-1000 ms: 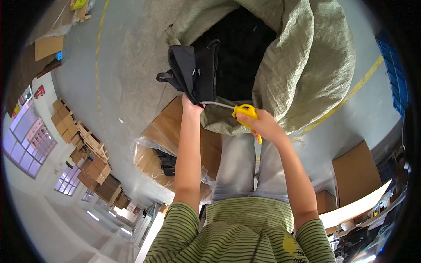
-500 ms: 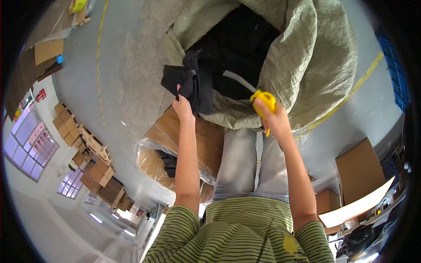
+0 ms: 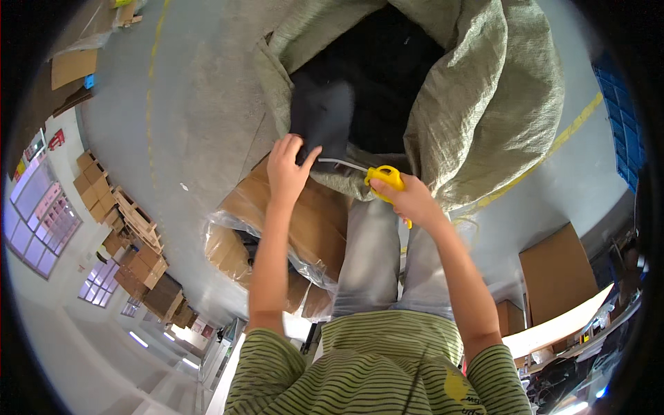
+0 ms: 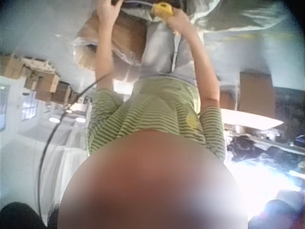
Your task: Removing black bags from a large woven sack and inspecting or organizing them using a yellow handheld device.
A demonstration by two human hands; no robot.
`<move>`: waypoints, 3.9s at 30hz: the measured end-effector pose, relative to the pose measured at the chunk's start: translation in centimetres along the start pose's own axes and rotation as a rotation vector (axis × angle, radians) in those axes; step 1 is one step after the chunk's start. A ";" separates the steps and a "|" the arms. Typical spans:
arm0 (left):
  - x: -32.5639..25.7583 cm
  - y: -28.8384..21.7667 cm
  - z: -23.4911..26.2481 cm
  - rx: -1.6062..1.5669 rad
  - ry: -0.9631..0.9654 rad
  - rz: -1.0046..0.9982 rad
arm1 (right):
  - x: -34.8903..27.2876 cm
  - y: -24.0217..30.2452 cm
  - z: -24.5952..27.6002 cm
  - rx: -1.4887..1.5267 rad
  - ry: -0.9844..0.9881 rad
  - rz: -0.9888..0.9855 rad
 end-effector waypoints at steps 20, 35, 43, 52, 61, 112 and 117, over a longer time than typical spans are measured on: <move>-8.1 3.5 -4.6 -0.600 0.953 0.662 | -1.9 -3.8 -1.8 0.221 0.138 -0.037; 14.3 3.4 -32.3 0.828 0.801 -0.155 | 0.2 -6.8 -0.3 0.642 -0.140 -0.144; 13.2 2.3 -20.1 0.228 0.630 0.040 | 1.2 -4.5 1.4 0.760 -0.339 0.094; 9.4 1.8 -10.7 -1.315 0.291 0.729 | 1.3 -3.2 3.8 0.424 -0.437 0.015; 6.4 2.3 -10.4 -0.731 0.193 0.598 | 0.2 -2.2 7.5 0.394 -0.537 0.069; -37.9 24.7 16.8 -0.050 0.211 1.830 | -1.0 -4.2 2.3 0.297 0.247 -0.007; -25.5 22.6 11.3 0.510 0.318 1.143 | -1.3 -5.2 3.4 0.253 0.173 -0.023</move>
Point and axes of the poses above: each hand's wrist, its own x-axis towards the middle knuckle, its own z-axis out of the back of the hand, y = z × x, the point moved 10 cm from there along x, towards the middle knuckle, and after that the axes turned 14 degrees about z, right-handed, at the moved point
